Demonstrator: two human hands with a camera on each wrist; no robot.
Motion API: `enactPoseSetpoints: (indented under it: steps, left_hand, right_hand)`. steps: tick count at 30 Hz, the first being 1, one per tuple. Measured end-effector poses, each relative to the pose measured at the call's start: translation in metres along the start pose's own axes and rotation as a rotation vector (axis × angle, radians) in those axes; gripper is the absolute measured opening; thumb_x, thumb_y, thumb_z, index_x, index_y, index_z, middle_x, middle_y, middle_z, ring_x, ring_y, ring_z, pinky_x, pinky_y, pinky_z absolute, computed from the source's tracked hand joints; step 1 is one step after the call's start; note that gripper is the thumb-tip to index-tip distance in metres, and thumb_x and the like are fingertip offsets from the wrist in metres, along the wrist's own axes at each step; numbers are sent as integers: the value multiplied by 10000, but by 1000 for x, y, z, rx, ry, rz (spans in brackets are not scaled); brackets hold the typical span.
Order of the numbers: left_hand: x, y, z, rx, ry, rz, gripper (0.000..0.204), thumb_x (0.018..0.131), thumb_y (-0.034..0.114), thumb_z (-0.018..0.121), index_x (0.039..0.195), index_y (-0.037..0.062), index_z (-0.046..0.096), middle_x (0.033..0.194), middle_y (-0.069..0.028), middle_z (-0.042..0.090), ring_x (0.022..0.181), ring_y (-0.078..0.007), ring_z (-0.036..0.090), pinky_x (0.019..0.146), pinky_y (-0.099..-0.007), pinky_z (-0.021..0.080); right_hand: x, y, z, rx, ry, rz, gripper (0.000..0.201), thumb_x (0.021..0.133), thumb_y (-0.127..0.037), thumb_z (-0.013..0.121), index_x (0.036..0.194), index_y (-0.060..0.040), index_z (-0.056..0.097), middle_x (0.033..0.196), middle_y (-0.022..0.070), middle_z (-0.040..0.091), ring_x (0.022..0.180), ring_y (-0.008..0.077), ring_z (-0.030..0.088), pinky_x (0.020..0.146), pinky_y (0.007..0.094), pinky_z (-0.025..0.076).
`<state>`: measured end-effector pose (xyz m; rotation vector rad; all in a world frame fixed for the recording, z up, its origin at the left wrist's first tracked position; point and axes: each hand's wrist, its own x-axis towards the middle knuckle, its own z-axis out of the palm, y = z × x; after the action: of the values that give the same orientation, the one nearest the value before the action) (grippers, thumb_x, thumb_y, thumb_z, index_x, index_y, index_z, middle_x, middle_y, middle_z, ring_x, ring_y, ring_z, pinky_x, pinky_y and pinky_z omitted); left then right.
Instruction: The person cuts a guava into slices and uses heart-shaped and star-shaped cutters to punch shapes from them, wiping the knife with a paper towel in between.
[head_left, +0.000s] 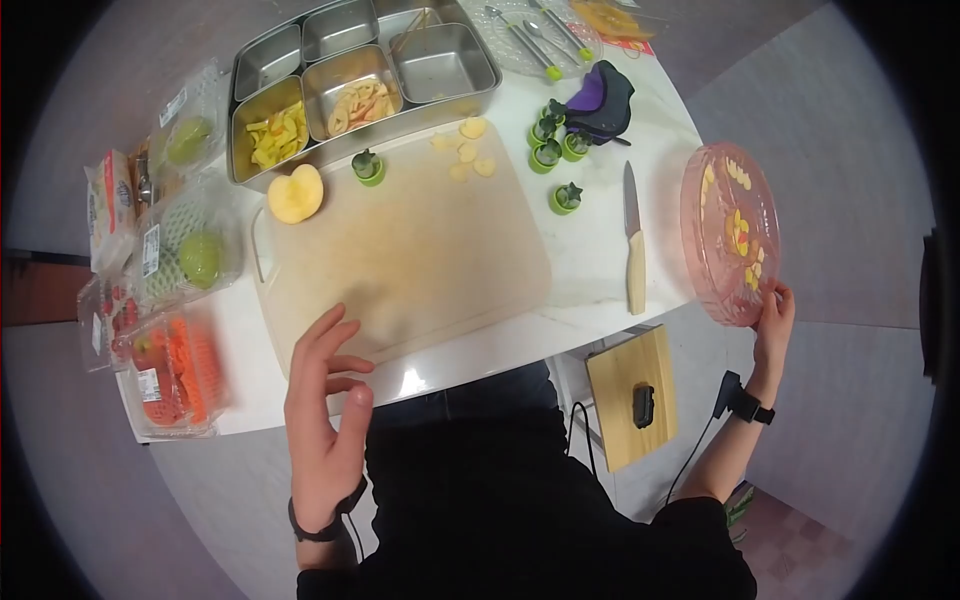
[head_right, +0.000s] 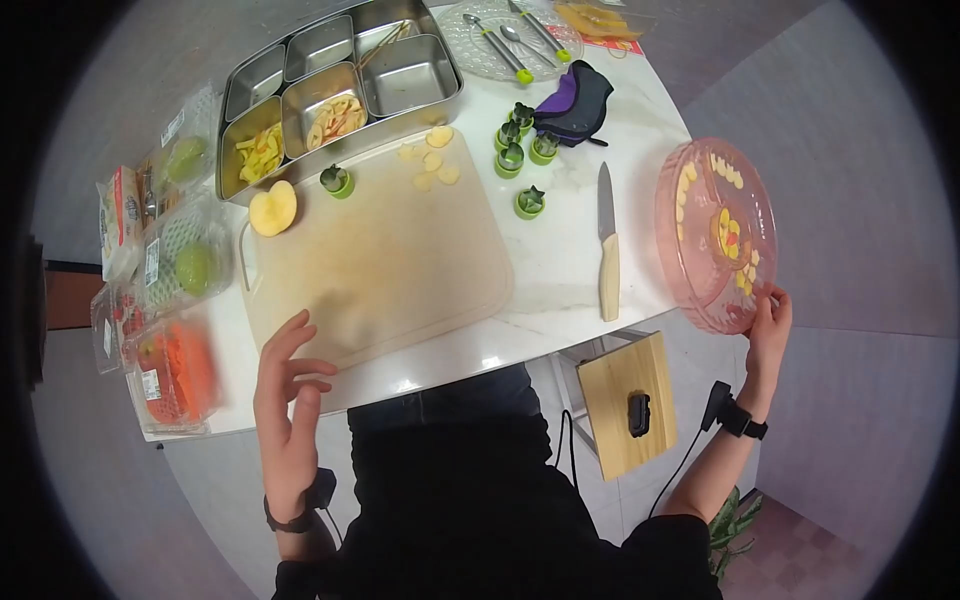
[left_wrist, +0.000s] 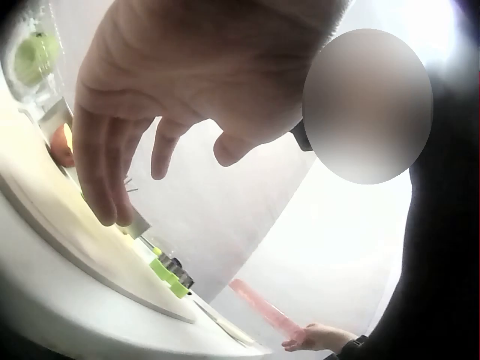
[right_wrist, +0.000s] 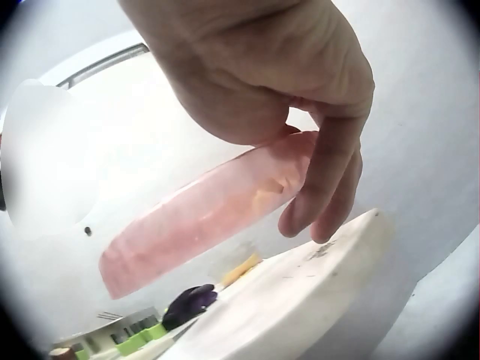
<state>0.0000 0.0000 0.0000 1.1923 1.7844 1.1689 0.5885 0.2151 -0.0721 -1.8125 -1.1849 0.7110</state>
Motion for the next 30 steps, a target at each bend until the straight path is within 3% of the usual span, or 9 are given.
enactPoseSetpoints:
  steps: [16,24,30]
  left_hand:
    - [4,-18,-16,61,49,-15,422,1027,191,611,1409,13,633,1544,-175,569,980,-204,709,848,-322,552]
    - [6,-20,-15,78,36,-21,408,1031,212,616,1383,9,655,1520,-190,592,967,-206,717,857,-328,562]
    - [10,-24,-17,87,10,-6,349,1006,104,649,1336,-4,678,1466,-200,634,928,-196,714,847,-327,579]
  right_hand:
    - [30,29,13,-88,-9,41,343,1083,-170,577,1337,44,496,1077,193,734,794,279,805,620,370,681]
    - [29,35,26,-99,17,68,395,1083,-247,618,1365,16,533,1103,187,731,813,242,786,633,358,670]
    - [23,31,38,-160,45,100,419,1090,-300,588,1390,-12,531,1171,171,729,811,226,772,603,357,664]
